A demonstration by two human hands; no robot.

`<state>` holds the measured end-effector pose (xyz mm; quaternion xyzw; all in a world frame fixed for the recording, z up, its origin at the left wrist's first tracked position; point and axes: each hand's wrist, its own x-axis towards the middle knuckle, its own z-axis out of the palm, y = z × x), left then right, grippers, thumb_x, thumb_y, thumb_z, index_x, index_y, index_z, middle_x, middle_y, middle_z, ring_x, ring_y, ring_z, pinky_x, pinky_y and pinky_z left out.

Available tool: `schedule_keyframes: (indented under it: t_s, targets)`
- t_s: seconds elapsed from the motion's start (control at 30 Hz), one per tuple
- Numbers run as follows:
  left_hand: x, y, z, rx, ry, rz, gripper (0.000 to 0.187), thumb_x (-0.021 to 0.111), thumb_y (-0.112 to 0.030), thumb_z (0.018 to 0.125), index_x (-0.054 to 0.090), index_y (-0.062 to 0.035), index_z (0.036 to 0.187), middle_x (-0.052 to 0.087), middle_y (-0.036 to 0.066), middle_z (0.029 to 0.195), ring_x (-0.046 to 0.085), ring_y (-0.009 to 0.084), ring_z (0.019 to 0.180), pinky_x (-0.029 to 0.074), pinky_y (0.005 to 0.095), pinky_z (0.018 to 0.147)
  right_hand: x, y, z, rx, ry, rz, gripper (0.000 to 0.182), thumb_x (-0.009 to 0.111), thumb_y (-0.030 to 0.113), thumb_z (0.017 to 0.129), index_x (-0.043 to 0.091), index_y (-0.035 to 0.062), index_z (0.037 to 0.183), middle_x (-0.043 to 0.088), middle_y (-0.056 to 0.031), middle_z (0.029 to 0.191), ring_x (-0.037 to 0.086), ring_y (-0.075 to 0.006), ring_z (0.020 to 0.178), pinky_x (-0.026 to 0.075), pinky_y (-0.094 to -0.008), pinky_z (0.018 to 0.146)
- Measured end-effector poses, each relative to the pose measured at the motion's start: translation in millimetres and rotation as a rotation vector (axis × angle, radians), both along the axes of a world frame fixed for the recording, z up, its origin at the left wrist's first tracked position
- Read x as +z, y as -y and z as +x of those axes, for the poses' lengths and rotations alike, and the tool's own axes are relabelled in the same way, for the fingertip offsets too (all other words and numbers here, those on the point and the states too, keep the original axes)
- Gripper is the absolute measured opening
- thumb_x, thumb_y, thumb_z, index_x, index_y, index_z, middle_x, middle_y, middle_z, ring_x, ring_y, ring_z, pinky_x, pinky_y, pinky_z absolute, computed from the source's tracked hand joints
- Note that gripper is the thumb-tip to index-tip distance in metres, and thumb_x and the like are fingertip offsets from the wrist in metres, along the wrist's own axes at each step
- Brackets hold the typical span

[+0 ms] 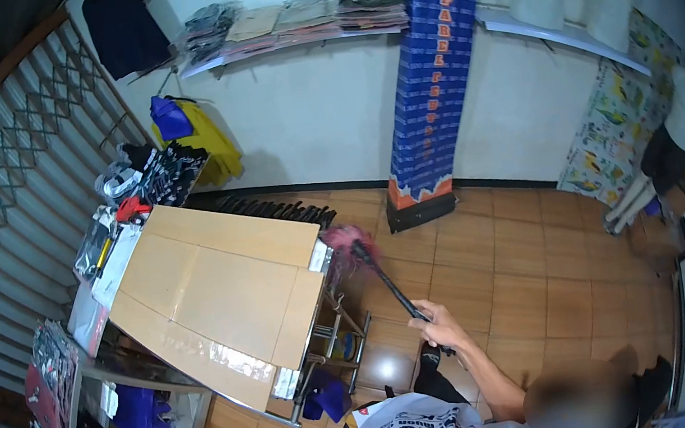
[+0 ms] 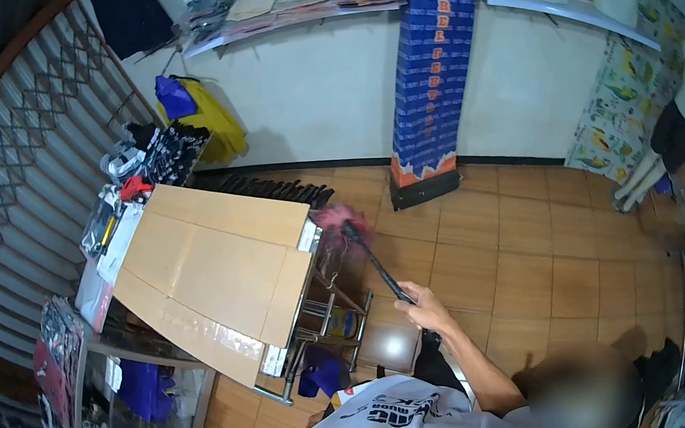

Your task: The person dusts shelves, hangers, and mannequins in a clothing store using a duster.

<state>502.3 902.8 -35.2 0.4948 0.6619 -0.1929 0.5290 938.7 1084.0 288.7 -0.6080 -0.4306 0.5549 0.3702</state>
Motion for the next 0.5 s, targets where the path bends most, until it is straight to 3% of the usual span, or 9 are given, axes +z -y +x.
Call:
schedule_keyframes:
  t_s: [0.07, 0.13, 0.23, 0.37, 0.5]
  targets:
    - [2, -4, 30, 0.074, 0.009, 0.013, 0.043, 0.044, -0.039, 0.096, 0.066, -0.0105, 0.12, 0.061, 0.016, 0.13, 0.056, 0.0302, 0.123, 0.044, 0.0379, 0.099, 22, -26, 24, 0.184, -0.247, -0.108, 0.051, 0.063, 0.008, 0.091, 0.048, 0.0015, 0.138, 0.061, -0.0064, 0.082, 0.045, -0.0077, 0.047, 0.035, -0.0246, 0.038]
    - [5, -12, 61, 0.139, 0.019, 0.032, 0.043, 0.045, -0.04, 0.096, 0.066, -0.0108, 0.119, 0.061, 0.015, 0.13, 0.056, 0.0298, 0.123, 0.045, 0.0379, 0.098, 20, -56, 51, 0.293, -0.129, -0.123, 0.052, 0.063, 0.008, 0.091, 0.046, 0.0013, 0.14, 0.061, -0.0064, 0.082, 0.045, -0.0079, 0.047, 0.035, -0.0244, 0.039]
    - [3, -22, 105, 0.209, 0.035, 0.068, 0.043, 0.045, -0.04, 0.096, 0.066, -0.0112, 0.119, 0.061, 0.015, 0.129, 0.057, 0.0293, 0.122, 0.046, 0.0379, 0.097, 5, -97, 77, 0.178, 0.143, -0.023, 0.056, 0.066, 0.01, 0.09, 0.045, 0.0024, 0.141, 0.061, -0.0054, 0.084, 0.046, -0.0063, 0.051, 0.034, -0.0237, 0.04]
    - [2, -35, 149, 0.256, 0.03, 0.11, 0.042, 0.045, -0.04, 0.096, 0.066, -0.0117, 0.119, 0.062, 0.014, 0.128, 0.057, 0.0286, 0.121, 0.048, 0.0379, 0.094, 25, -139, 109, 0.338, -0.16, -0.164, 0.055, 0.066, 0.008, 0.089, 0.047, 0.0017, 0.14, 0.057, -0.0027, 0.075, 0.043, -0.0068, 0.047, 0.034, -0.025, 0.04]
    - [-2, -46, 176, 0.28, 0.007, 0.145, 0.042, 0.046, -0.041, 0.096, 0.066, -0.0122, 0.118, 0.063, 0.013, 0.128, 0.058, 0.0279, 0.119, 0.049, 0.038, 0.092, 5, -179, 128, 0.528, 0.08, -0.08, 0.051, 0.065, 0.008, 0.09, 0.049, 0.0019, 0.138, 0.057, -0.0009, 0.073, 0.043, -0.0064, 0.046, 0.034, -0.0245, 0.039]
